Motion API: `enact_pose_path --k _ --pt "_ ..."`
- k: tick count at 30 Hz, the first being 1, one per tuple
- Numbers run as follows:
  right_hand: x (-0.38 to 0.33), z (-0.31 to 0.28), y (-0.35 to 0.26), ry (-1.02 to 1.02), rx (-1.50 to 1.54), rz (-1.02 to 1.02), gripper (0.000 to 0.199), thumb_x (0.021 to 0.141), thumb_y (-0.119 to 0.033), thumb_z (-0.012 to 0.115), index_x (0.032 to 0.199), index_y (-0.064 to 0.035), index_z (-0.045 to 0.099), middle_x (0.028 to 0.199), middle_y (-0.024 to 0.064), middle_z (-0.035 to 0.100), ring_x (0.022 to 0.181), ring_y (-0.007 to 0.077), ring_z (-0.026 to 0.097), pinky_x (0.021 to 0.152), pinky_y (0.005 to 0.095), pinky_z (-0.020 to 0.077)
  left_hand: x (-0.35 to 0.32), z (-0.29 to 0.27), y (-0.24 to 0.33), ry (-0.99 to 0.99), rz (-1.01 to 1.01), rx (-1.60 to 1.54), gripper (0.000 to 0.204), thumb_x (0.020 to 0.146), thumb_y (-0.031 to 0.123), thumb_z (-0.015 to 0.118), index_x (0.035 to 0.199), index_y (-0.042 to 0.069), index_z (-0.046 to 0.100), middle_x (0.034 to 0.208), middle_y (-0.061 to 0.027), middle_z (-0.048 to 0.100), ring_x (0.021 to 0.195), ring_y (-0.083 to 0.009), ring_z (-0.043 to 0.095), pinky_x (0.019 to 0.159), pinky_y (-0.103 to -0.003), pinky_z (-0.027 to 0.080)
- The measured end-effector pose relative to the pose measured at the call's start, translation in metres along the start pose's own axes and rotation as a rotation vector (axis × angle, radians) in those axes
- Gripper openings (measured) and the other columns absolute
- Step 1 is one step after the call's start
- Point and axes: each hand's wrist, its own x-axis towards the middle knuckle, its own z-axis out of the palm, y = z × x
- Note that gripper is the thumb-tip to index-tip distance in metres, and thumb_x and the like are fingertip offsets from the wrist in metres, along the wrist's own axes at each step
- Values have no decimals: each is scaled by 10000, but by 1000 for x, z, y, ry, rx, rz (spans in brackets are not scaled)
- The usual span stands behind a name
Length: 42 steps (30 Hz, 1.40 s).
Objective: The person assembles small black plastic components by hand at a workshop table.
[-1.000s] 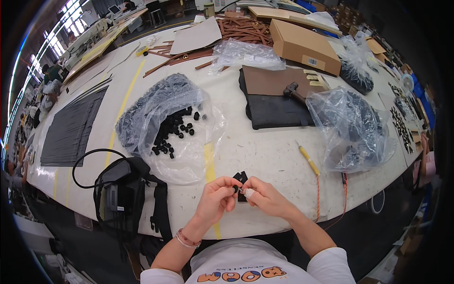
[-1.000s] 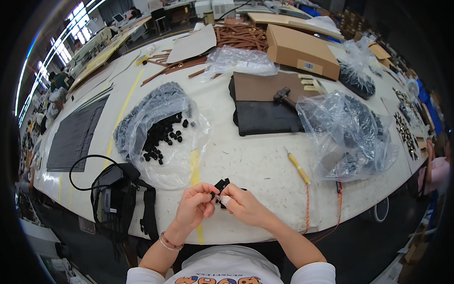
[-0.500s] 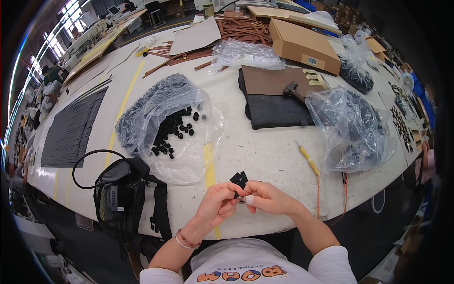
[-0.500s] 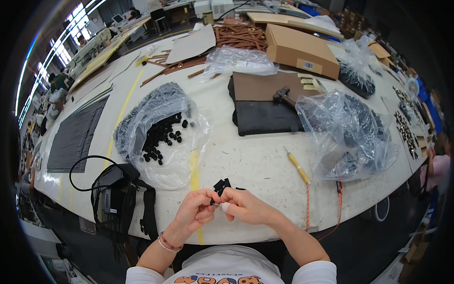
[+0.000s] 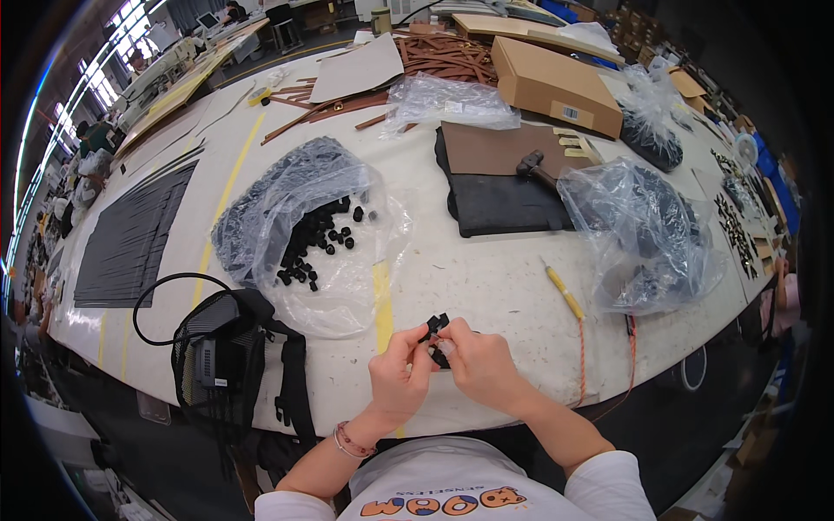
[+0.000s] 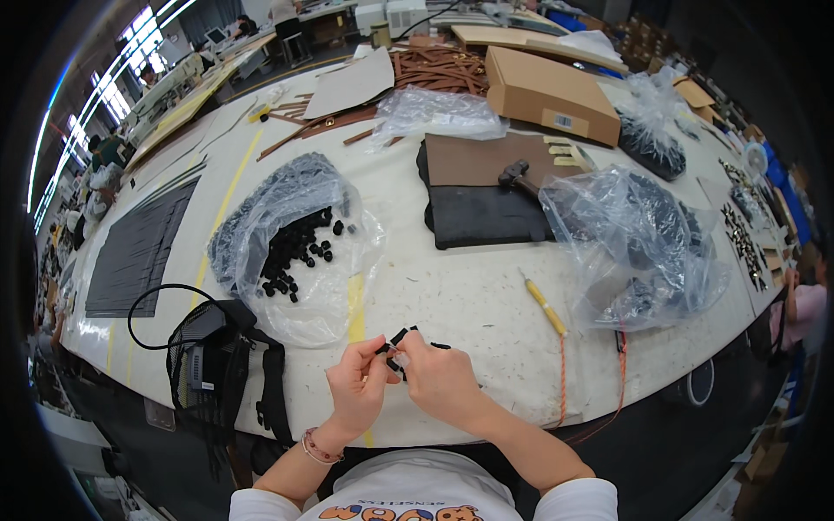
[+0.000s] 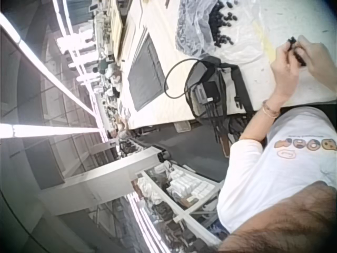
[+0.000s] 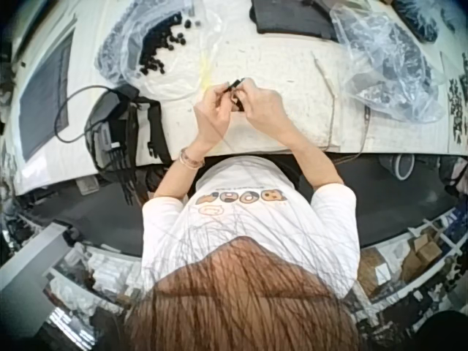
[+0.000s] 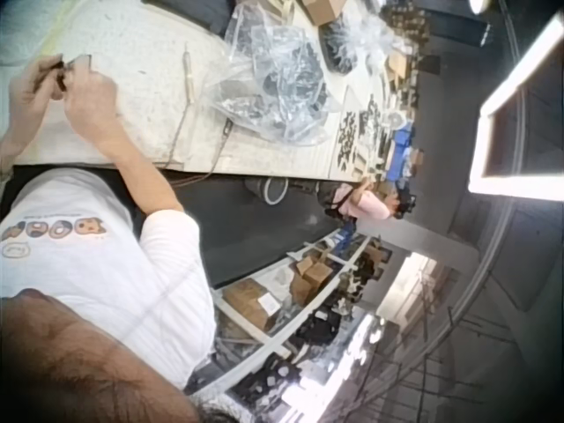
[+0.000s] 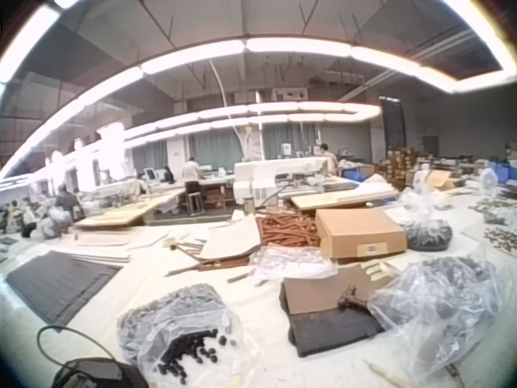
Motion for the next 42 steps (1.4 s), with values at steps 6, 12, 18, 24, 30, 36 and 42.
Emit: enact_pose_path --k 6,12,18,24,30,36,42 --pt "-5 9 0 149 -60 -5 109 734 -28 511 840 -21 486 614 88 570 527 239 576 438 335 431 1 2 2 15 -157 -307 149 792 -63 488 940 -63 479 811 -116 606 646 -113 601 548 -204 492" --pt "-12 18 4 209 65 -68 54 824 -60 480 854 -15 479 590 83 553 481 204 549 435 291 410 1 -3 -7 44 -15 -20 114 743 -23 562 845 -36 511 712 -67 608 605 -81 586 526 -203 480" --pt "-7 17 4 11 642 262 76 858 -63 443 839 11 444 610 33 509 529 57 442 479 215 382 8 -7 -2 23 -24 -37 81 722 -70 527 785 -38 486 661 -43 561 543 -58 529 482 -179 432" --pt "-7 20 2 104 484 166 72 820 -66 468 843 1 456 562 115 511 469 240 510 449 319 368 10 -9 -2 47 70 142 101 695 -58 563 762 -14 500 579 -27 532 508 -41 502 461 -178 413" --pt "-8 15 -7 97 323 114 84 815 -96 481 846 -19 470 587 129 535 523 288 547 462 350 396 9 -12 -7 32 141 252 116 675 -59 585 740 -1 510 548 -34 515 476 -37 481 436 -173 387" --pt "10 3 9 -12 248 211 144 800 -135 510 880 -17 483 601 130 562 565 291 565 528 361 425 39 -29 -8 223 -283 -127 77 777 82 559 755 14 531 549 -16 535 420 -35 463 377 -174 355" --pt "13 -20 34 24 39 213 148 753 -112 525 860 -9 534 692 138 584 626 285 570 582 362 435 45 -42 -23 -115 -48 363 124 760 131 580 796 24 528 621 -88 575 444 -181 527 431 -285 407"
